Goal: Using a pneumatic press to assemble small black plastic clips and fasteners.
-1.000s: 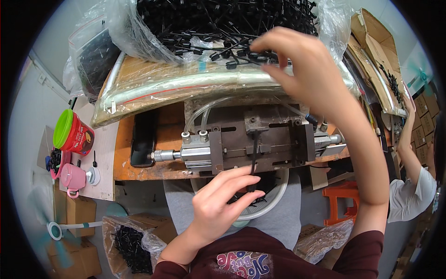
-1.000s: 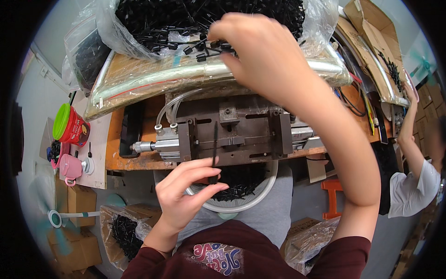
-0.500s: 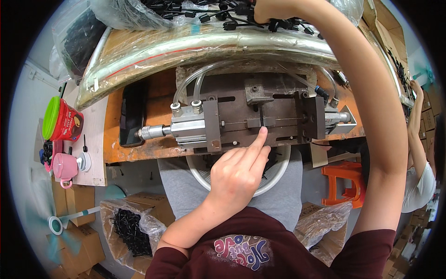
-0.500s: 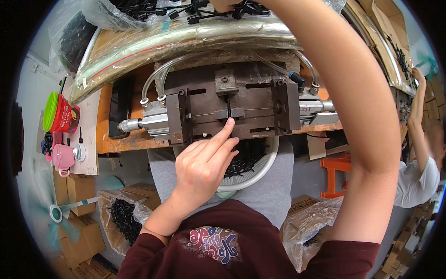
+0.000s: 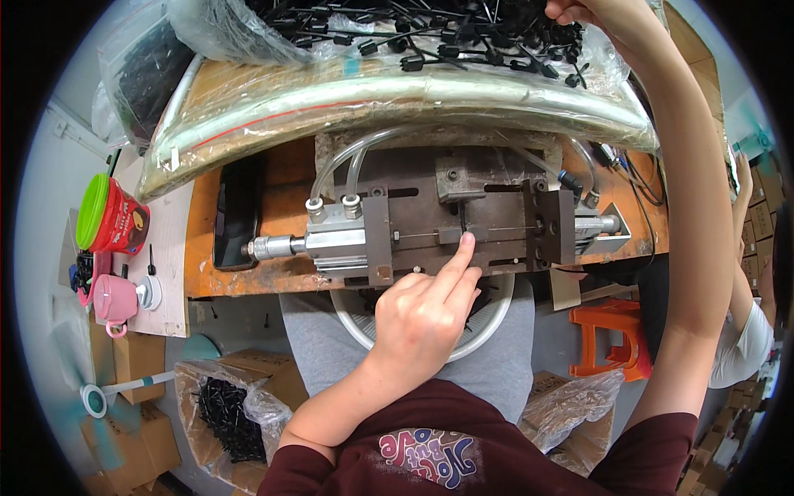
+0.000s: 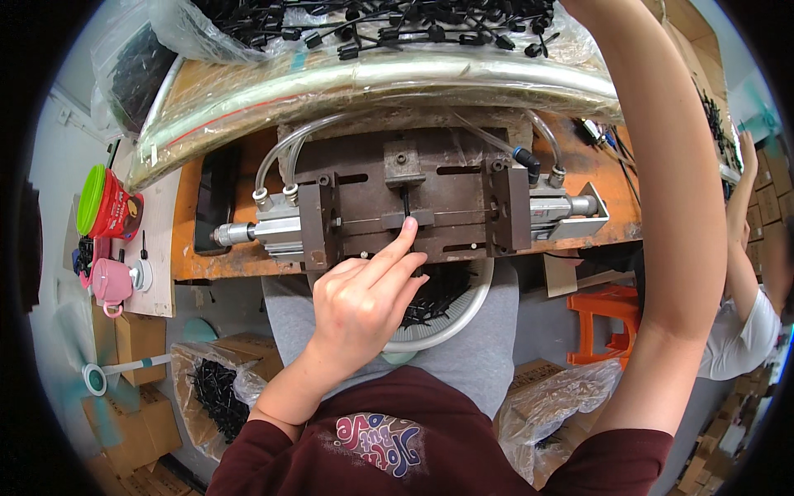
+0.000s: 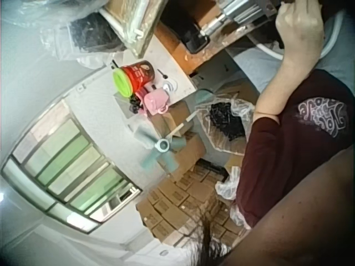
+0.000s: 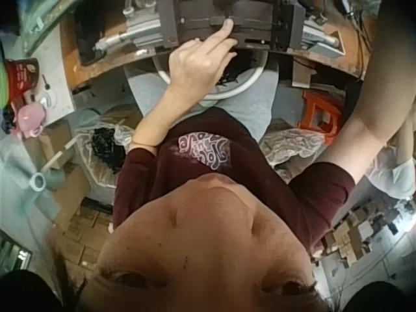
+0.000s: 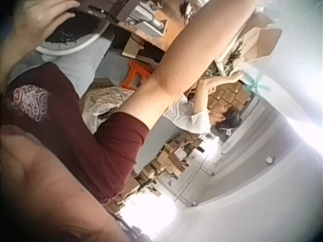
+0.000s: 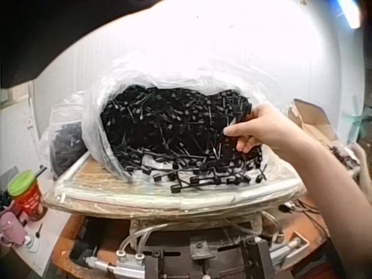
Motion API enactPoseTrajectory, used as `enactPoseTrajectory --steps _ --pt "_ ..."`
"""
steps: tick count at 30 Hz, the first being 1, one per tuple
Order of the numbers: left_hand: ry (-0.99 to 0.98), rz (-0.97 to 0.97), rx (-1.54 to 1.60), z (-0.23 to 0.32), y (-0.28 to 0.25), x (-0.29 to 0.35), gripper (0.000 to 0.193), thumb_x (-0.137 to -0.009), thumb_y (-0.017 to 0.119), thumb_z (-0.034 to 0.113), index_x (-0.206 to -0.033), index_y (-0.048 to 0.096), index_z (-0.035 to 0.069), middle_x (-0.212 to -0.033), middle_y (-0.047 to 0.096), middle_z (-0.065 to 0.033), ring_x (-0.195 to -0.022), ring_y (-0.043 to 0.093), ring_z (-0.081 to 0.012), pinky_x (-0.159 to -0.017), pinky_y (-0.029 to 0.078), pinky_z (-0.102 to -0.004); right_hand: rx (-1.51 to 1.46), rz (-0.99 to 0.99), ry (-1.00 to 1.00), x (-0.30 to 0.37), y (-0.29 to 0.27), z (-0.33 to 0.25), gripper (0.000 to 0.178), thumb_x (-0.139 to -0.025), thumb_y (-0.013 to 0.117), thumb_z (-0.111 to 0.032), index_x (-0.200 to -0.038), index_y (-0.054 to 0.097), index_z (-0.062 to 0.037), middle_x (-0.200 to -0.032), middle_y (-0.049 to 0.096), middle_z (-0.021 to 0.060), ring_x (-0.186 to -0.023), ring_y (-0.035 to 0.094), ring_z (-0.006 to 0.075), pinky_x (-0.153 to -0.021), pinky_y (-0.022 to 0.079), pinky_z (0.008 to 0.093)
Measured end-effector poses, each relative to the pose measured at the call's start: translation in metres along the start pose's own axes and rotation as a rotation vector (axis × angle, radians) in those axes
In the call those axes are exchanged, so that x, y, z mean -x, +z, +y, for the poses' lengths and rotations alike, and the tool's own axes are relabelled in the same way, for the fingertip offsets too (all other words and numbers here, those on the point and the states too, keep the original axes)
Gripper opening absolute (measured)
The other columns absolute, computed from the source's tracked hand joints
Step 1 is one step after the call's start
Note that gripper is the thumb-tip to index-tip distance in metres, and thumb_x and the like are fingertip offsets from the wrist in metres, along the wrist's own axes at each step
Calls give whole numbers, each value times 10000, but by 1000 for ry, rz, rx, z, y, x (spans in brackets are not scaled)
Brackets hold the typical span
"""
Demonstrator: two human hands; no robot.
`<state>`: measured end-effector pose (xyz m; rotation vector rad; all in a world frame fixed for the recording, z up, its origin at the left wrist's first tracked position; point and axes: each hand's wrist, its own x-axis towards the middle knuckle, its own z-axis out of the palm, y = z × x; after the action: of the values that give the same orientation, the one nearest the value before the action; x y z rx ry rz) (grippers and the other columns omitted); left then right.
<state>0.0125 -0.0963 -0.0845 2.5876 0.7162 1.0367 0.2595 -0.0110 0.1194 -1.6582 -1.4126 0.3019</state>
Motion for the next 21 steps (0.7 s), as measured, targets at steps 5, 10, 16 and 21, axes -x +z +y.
enactPoseTrajectory --steps 5,10,16,21 --pt "7 -7 0 1 -2 -2 236 -701 807 110 -912 726 43 -1192 704 -118 -616 663 -176 -588 520 -261 -316 211 57 1 -13 20 170 -887 723 -66 -963 636 58 -829 661 98 -683 644 133 -628 530 244" --pt "-1 -18 12 0 -6 -1 245 -708 811 114 -926 725 41 -1195 702 -118 -614 662 -179 -588 523 -260 -547 161 -18 6 -35 75 198 -889 690 -75 -1063 674 18 -925 691 67 -796 657 147 -746 541 263" --pt "-119 -39 252 8 -17 -7 540 -732 859 162 -1208 657 7 -1269 655 -159 -680 687 -115 -629 562 -242 -598 142 3 21 -25 103 297 -930 690 -120 -1157 664 69 -981 696 65 -859 665 108 -813 547 228" --pt "-52 195 516 8 -30 -31 565 -733 829 -2 -1263 633 7 -1265 637 -175 -875 687 -168 -700 598 -266 -668 153 -36 31 -10 99 282 -918 707 -119 -1140 672 51 -944 686 49 -846 661 116 -808 539 247"
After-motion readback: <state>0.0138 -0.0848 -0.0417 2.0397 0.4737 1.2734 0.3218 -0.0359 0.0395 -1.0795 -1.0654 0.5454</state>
